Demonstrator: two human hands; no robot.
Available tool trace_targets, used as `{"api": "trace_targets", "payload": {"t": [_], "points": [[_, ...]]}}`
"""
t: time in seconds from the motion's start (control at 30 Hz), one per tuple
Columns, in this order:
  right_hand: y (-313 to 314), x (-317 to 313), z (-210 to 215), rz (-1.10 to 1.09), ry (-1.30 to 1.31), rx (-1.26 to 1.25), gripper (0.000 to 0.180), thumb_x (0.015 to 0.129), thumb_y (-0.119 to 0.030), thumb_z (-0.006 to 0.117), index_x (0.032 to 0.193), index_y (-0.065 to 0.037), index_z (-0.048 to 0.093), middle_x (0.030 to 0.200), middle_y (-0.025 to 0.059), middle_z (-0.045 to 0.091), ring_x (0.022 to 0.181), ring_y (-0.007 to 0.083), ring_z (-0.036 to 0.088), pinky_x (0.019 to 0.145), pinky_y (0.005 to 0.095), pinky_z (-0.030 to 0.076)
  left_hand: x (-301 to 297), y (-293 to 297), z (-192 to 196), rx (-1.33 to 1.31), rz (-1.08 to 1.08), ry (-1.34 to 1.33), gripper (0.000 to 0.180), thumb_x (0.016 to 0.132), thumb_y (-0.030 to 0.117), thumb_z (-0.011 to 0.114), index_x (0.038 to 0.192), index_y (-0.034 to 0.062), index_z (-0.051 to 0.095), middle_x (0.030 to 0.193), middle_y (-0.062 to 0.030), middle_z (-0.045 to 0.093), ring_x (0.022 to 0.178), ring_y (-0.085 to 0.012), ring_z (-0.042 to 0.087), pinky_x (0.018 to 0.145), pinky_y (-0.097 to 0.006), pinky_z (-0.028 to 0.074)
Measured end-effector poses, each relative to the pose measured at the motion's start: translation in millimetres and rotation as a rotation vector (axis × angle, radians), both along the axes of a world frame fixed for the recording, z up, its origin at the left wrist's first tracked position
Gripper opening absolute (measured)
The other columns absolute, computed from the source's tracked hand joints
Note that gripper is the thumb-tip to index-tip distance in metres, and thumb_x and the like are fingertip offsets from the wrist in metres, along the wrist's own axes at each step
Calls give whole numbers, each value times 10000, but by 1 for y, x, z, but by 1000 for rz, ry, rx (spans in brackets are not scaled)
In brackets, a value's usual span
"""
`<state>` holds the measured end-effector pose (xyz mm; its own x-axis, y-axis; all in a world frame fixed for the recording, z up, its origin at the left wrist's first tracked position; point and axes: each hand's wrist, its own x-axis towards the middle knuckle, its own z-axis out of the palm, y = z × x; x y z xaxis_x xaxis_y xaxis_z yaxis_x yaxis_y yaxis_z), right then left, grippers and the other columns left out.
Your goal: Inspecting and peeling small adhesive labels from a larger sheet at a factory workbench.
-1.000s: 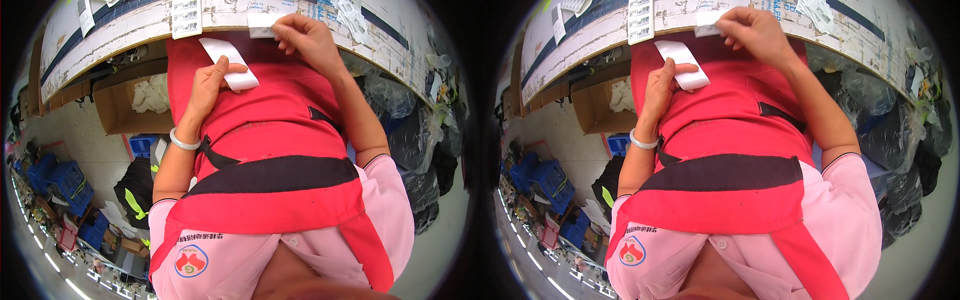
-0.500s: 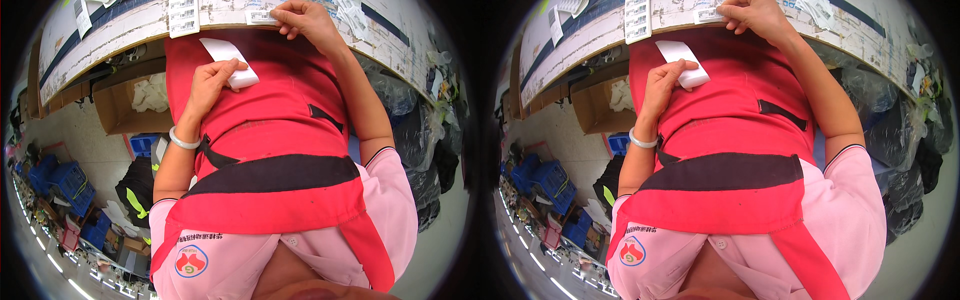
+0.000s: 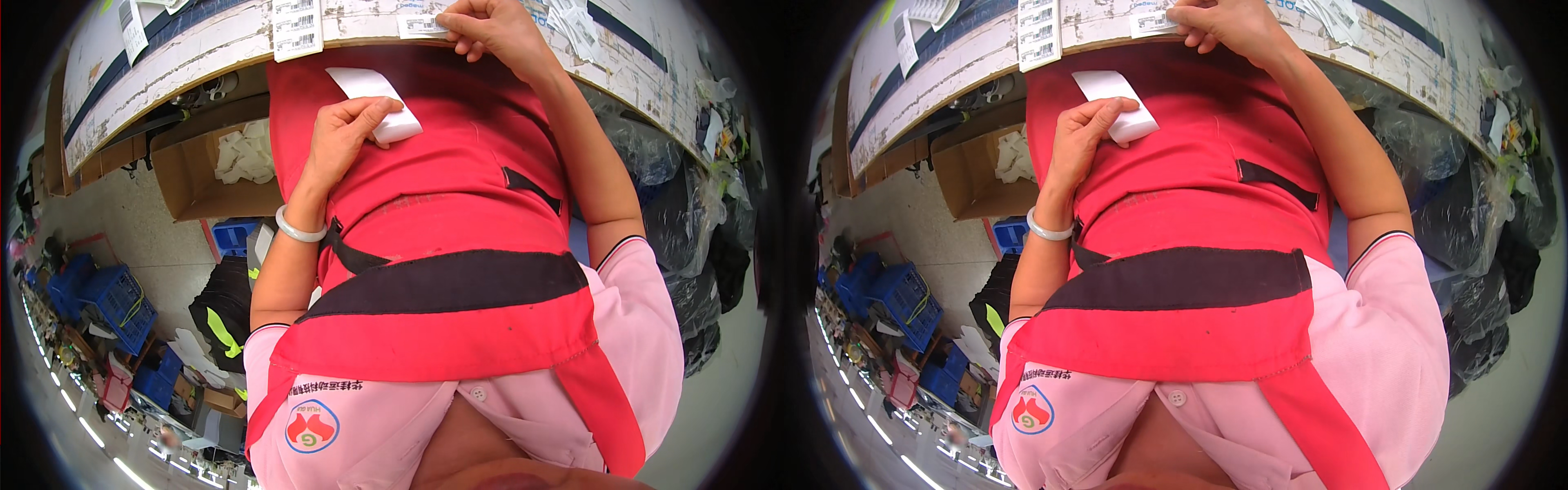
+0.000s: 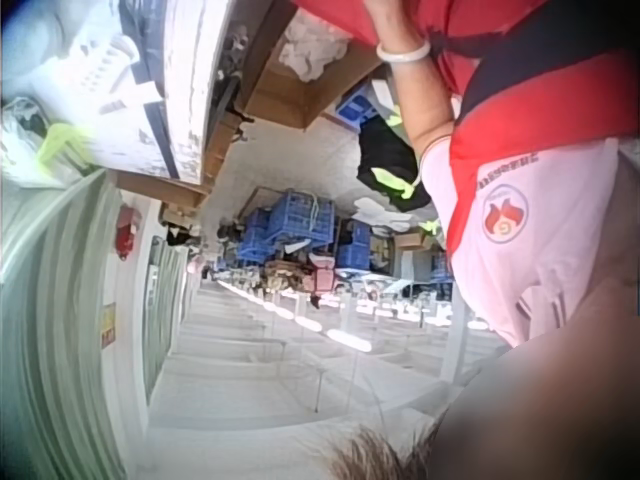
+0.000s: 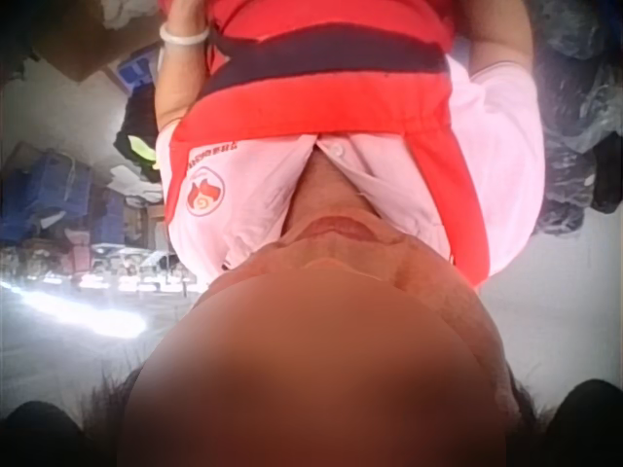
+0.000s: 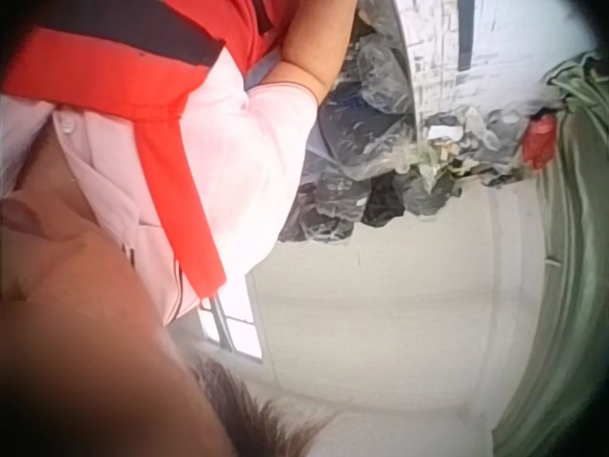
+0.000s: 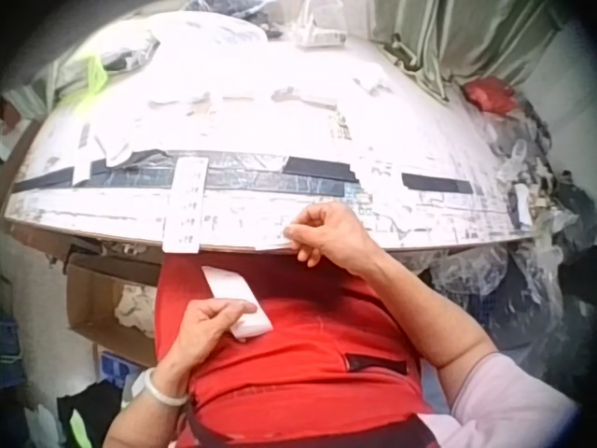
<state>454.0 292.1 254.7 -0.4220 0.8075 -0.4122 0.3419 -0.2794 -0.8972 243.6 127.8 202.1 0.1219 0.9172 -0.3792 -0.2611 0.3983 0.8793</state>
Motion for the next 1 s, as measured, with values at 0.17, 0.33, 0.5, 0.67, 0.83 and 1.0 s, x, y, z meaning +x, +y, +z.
{"api": "trace_targets", "payload": {"t": [0.17,0.33,0.5,0.67,0.83,1.0], "points": [[1,-1,0,7,-21,4,161,882,-135,666,874,27,658,721,73,659,548,106,605,476,219,490,1,1,1,3,2,9,272,961,229,618,1003,-16,726,832,-58,686,666,-102,605,590,-231,512],[-3,-5,3,6,-45,44,175,882,-142,661,871,33,658,706,66,650,547,106,607,472,221,491,0,1,2,-2,0,19,264,959,222,621,997,-17,727,826,-56,684,656,-102,602,590,-227,504],[-4,-5,6,21,-70,70,186,900,-154,649,873,31,651,694,53,639,555,101,606,485,212,492,0,2,2,-4,-8,33,268,958,223,621,996,-22,725,822,-59,683,650,-103,599,590,-228,501],[-10,11,16,-18,53,47,163,929,-143,627,905,17,646,704,42,632,574,95,604,528,202,503,2,3,2,-43,5,-4,257,957,196,615,1012,-34,717,825,-62,683,639,-105,592,595,-228,493],[-4,71,14,-76,-19,266,209,929,-219,662,999,-23,683,768,-2,639,648,53,592,564,185,471,-1,-2,-2,-38,28,47,258,964,168,588,1042,-50,702,936,-71,694,754,-117,621,622,-233,498],[31,166,0,-375,-138,429,206,899,-224,698,978,-34,694,743,-10,635,627,44,582,551,177,460,-5,3,-4,-60,-24,-57,249,975,153,567,1052,-46,697,933,-77,691,761,-118,626,635,-234,507]]}}
